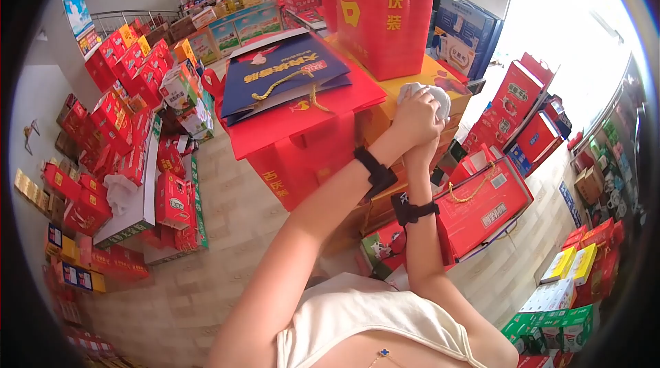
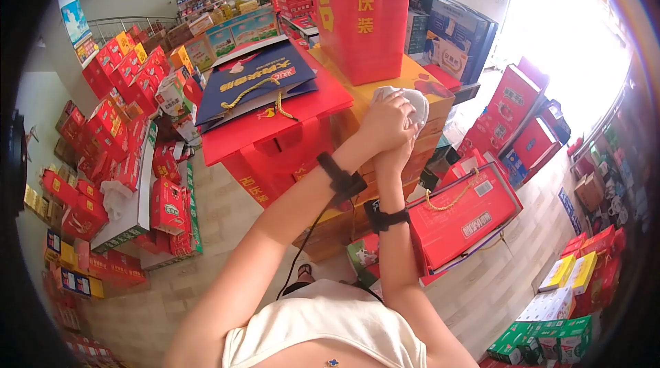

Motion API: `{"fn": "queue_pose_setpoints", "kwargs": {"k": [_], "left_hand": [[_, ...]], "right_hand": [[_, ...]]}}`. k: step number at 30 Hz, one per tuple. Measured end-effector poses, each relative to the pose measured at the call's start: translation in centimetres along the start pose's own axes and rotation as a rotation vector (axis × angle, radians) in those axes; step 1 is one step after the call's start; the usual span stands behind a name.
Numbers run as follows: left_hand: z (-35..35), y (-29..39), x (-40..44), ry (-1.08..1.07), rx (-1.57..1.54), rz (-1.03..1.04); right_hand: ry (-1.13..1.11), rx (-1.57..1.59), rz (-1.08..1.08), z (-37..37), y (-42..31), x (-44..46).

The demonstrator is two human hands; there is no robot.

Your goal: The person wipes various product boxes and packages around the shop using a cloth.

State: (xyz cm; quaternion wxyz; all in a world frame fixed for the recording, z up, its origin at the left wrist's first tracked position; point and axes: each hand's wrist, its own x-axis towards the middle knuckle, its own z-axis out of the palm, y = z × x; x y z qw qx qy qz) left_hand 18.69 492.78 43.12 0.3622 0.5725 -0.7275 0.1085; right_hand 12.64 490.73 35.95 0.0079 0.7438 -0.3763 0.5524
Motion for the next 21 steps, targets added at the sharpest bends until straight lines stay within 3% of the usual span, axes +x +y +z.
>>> {"fn": "queue_pose_setpoints", "kwargs": {"k": [6,8,11,13,15,17,21], "left_hand": [[0.3,-0.3,-0.8,-0.029,0.077,-0.015],[0.0,-0.4,-2.0,0.006,0.029,-0.011],[-1.2,-0.2,-4.2,0.051,-0.043,0.014],[-1.8,0.4,-6.2,0.066,0.107,0.096],[-2.3,1.6,-8.3,0.052,0.090,0.135],[-3.7,2.9,-10.2,0.028,0.075,0.172],[-9.0,5.9,-11.7,-0.164,-0.047,0.299]], "right_hand": [[0.016,0.055,0.206,-0.5,-1.2,-0.8],[-0.193,0.110,0.163,-1.4,-1.2,-0.9],[-0.083,0.128,-0.006,-1.4,-1.1,-2.3],[-0.004,0.097,-0.107,-3.5,-2.5,-3.6],[-0.338,0.389,0.203,-5.5,-3.1,-5.6],[-0.308,0.583,0.194,-8.7,-4.8,-6.8],[-0.580,0.608,0.325,-16.2,-5.4,-6.4]]}}
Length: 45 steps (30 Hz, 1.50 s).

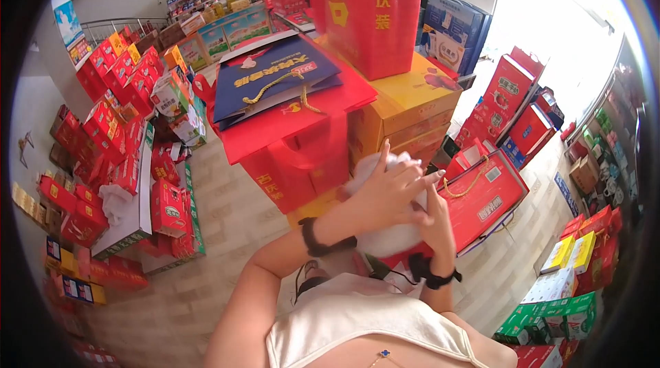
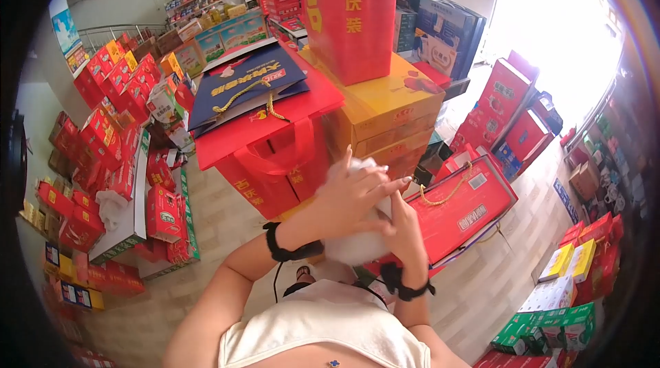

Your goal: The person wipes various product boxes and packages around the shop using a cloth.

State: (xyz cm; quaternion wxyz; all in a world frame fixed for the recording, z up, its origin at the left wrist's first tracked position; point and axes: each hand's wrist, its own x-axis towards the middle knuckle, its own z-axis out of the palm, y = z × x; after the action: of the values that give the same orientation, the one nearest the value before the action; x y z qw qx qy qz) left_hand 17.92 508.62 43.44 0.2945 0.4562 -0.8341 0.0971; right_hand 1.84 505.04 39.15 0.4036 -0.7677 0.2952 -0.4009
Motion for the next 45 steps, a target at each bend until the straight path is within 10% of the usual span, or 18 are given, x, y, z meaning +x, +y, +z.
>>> {"fn": "queue_pose_setpoints", "kwargs": {"k": [8,16,18,21,23,35,45], "left_hand": [[-2.5,1.9,1.2,-0.746,-0.296,0.096],[0.0,7.5,5.1,0.625,0.037,0.769],[2.8,7.9,6.4,0.615,-0.104,0.785],[8.4,8.3,8.4,0.273,-0.491,0.613],[13.6,8.3,8.0,-0.338,-0.613,0.218],[18.1,11.8,8.1,-0.257,-0.266,0.233],[19.5,16.0,4.5,-0.287,0.309,0.494]], "right_hand": [[-0.308,-0.423,-0.040,-5.7,-6.3,-5.9],[0.581,-0.535,0.055,-6.5,-8.1,-11.0],[0.824,-0.881,-0.197,-6.9,-6.8,-11.2],[0.795,-0.858,0.074,-8.0,-2.7,-10.7],[0.762,-0.850,0.269,-8.5,1.1,-11.9],[0.940,0.208,0.164,-7.4,13.2,-13.7],[1.042,0.075,0.426,-1.6,22.1,-17.6]]}}
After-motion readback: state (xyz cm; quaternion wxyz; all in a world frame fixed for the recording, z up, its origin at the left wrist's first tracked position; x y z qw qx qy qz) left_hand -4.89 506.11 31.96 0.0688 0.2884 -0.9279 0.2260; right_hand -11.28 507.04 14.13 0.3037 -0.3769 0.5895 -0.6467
